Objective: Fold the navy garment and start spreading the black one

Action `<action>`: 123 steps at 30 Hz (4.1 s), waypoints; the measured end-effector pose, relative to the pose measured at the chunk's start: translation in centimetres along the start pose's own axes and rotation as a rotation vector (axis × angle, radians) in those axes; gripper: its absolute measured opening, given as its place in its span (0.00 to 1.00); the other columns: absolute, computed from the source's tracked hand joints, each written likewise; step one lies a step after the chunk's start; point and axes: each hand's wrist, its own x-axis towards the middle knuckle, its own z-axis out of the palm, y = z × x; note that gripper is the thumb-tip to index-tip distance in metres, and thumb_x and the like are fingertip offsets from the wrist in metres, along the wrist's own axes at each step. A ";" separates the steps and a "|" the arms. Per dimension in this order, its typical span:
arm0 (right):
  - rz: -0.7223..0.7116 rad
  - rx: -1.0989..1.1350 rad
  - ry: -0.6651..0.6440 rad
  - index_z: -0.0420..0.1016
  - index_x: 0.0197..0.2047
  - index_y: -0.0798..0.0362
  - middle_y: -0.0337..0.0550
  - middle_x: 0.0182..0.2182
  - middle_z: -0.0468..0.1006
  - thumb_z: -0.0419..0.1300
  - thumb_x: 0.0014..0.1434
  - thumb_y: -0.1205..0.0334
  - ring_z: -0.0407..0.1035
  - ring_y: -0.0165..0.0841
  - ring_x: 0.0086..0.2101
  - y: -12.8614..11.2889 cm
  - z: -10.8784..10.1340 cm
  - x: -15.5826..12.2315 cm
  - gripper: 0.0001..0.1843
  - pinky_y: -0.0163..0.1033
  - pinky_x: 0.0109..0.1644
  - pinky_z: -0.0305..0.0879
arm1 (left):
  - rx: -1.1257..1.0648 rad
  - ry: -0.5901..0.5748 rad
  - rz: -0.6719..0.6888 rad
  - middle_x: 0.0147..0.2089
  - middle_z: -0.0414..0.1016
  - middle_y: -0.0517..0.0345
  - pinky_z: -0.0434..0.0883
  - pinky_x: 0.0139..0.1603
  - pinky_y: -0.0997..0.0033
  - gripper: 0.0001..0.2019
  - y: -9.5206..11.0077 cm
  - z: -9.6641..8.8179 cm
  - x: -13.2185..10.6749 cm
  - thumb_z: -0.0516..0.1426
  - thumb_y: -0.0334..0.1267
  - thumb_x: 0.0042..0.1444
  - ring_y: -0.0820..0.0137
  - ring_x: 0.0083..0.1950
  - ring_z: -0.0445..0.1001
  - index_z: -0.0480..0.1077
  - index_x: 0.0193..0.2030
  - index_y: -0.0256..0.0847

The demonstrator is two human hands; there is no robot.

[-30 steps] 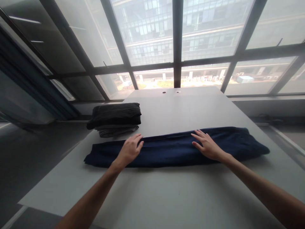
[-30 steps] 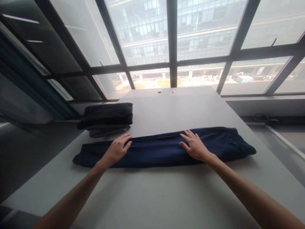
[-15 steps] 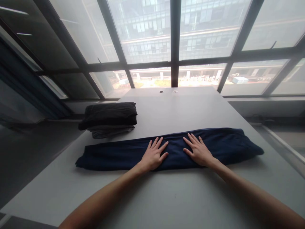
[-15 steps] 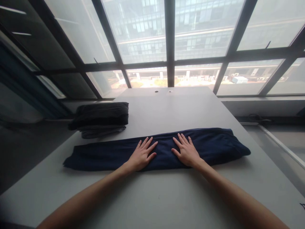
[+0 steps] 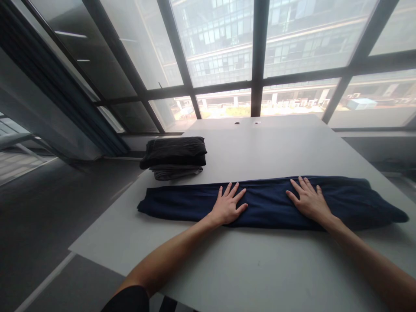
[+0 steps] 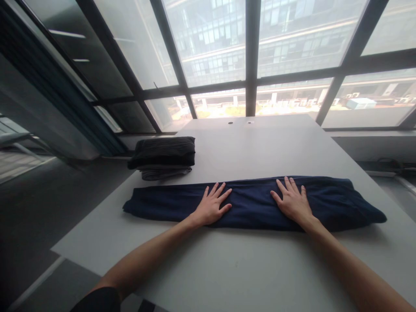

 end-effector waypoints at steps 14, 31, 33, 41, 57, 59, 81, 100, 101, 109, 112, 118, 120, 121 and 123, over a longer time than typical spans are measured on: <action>0.009 -0.024 -0.012 0.56 0.76 0.52 0.53 0.75 0.49 0.38 0.71 0.39 0.40 0.47 0.73 0.1 0.4 0.1 0.39 0.66 0.73 0.41 | 0.205 0.259 -0.608 0.74 0.61 0.44 0.55 0.72 0.35 0.28 -15.4 -4.9 -8.3 0.42 0.48 0.73 0.50 0.75 0.57 0.58 0.75 0.44; 0.005 -0.048 0.036 0.55 0.76 0.50 0.50 0.76 0.46 0.37 0.73 0.40 0.38 0.47 0.74 0.9 -1.6 0.8 0.38 0.66 0.73 0.38 | 0.215 0.174 -0.660 0.78 0.53 0.46 0.49 0.74 0.39 0.30 -21.0 -3.2 -9.0 0.42 0.51 0.72 0.52 0.79 0.48 0.57 0.76 0.46; 0.039 -0.059 -0.024 0.54 0.76 0.50 0.50 0.76 0.45 0.36 0.73 0.40 0.37 0.47 0.74 1.4 -1.4 1.1 0.37 0.67 0.73 0.38 | 0.206 0.175 -0.660 0.78 0.53 0.46 0.49 0.74 0.39 0.30 -21.4 -3.1 -8.9 0.42 0.52 0.71 0.52 0.79 0.47 0.58 0.76 0.46; 0.052 -0.077 -0.086 0.52 0.77 0.50 0.50 0.76 0.45 0.34 0.72 0.40 0.36 0.46 0.74 2.0 -0.4 1.5 0.38 0.68 0.72 0.39 | 0.066 0.270 -0.653 0.75 0.60 0.44 0.53 0.73 0.37 0.27 -22.5 -3.0 -8.7 0.48 0.48 0.69 0.50 0.76 0.55 0.66 0.71 0.44; -0.003 -0.053 0.002 0.56 0.76 0.51 0.54 0.74 0.51 0.35 0.71 0.38 0.42 0.50 0.73 3.2 1.1 1.3 0.40 0.71 0.71 0.43 | 0.187 0.434 -1.082 0.57 0.77 0.30 0.68 0.64 0.47 0.27 -27.7 -8.4 -16.0 0.56 0.44 0.59 0.44 0.63 0.72 0.71 0.61 0.28; -0.002 -0.052 0.003 0.56 0.75 0.51 0.54 0.74 0.51 0.35 0.70 0.37 0.42 0.50 0.73 3.3 1.2 1.3 0.41 0.71 0.70 0.43 | 0.157 0.378 -1.137 0.55 0.79 0.30 0.70 0.60 0.46 0.28 -28.3 -8.4 -16.6 0.57 0.49 0.58 0.42 0.61 0.74 0.73 0.59 0.30; 0.019 -0.013 0.010 0.58 0.74 0.52 0.54 0.73 0.54 0.36 0.70 0.37 0.45 0.50 0.72 2.8 0.7 1.2 0.40 0.71 0.71 0.43 | 0.044 0.474 -1.156 0.43 0.81 0.46 0.73 0.47 0.58 0.10 -25.5 -9.8 -16.3 0.59 0.42 0.56 0.52 0.47 0.80 0.70 0.44 0.44; -0.041 0.224 0.295 0.74 0.61 0.57 0.58 0.64 0.69 0.47 0.68 0.47 0.59 0.52 0.66 -1.6 -3.2 0.5 0.30 0.61 0.71 0.51 | -0.048 0.785 -0.762 0.46 0.82 0.54 0.73 0.50 0.66 0.14 -14.9 -11.1 -11.4 0.61 0.37 0.56 0.61 0.45 0.81 0.73 0.51 0.43; -0.072 0.347 0.310 0.77 0.58 0.56 0.57 0.61 0.73 0.49 0.67 0.48 0.64 0.50 0.62 -2.9 -4.0 0.4 0.28 0.56 0.68 0.57 | -0.057 0.767 -0.708 0.46 0.81 0.54 0.73 0.50 0.67 0.14 -13.6 -11.1 -10.8 0.61 0.36 0.57 0.62 0.45 0.80 0.73 0.50 0.43; -0.018 1.362 -0.453 0.81 0.43 0.56 0.52 0.39 0.83 0.63 0.62 0.47 0.77 0.40 0.36 -16.8 -5.8 -0.3 0.19 0.42 0.39 0.74 | -0.160 0.648 -0.319 0.45 0.81 0.51 0.74 0.51 0.64 0.13 -5.5 -9.1 -5.3 0.58 0.28 0.57 0.61 0.47 0.80 0.73 0.48 0.43; 0.246 1.615 -0.737 0.75 0.44 0.58 0.54 0.39 0.82 0.61 0.67 0.48 0.78 0.37 0.34 -21.1 -4.9 -0.1 0.19 0.41 0.40 0.76 | -0.165 0.613 -0.256 0.45 0.80 0.50 0.75 0.53 0.62 0.13 -4.1 -7.0 -4.3 0.57 0.27 0.59 0.61 0.47 0.80 0.73 0.49 0.44; 0.434 1.865 -1.071 0.66 0.45 0.53 0.44 0.31 0.78 0.50 0.73 0.46 0.77 0.35 0.30 -25.4 -3.7 0.9 0.17 0.41 0.38 0.77 | -0.130 0.491 -0.155 0.49 0.77 0.48 0.75 0.56 0.57 0.14 -2.9 -3.2 -4.4 0.57 0.28 0.61 0.59 0.52 0.77 0.71 0.53 0.43; 0.460 1.883 -1.076 0.65 0.43 0.51 0.39 0.27 0.75 0.50 0.73 0.48 0.74 0.33 0.25 -25.8 -3.3 1.1 0.15 0.39 0.33 0.75 | -0.102 0.453 -0.128 0.51 0.76 0.47 0.74 0.56 0.55 0.16 -2.7 -2.5 -4.6 0.58 0.29 0.61 0.57 0.54 0.75 0.70 0.55 0.43; 0.471 1.875 -1.064 0.65 0.42 0.51 0.37 0.24 0.73 0.50 0.73 0.50 0.71 0.31 0.23 -25.9 -3.2 1.1 0.14 0.37 0.30 0.74 | -0.089 0.434 -0.113 0.51 0.76 0.46 0.74 0.56 0.54 0.16 -2.5 -2.4 -4.7 0.59 0.30 0.61 0.56 0.55 0.75 0.70 0.56 0.43; 0.494 1.846 -1.033 0.66 0.40 0.51 0.34 0.21 0.69 0.49 0.73 0.52 0.66 0.29 0.19 -25.9 -2.8 1.1 0.13 0.34 0.26 0.69 | -0.082 0.393 -0.069 0.51 0.76 0.47 0.74 0.56 0.53 0.16 -2.0 -2.5 -5.0 0.60 0.31 0.61 0.55 0.55 0.74 0.70 0.56 0.43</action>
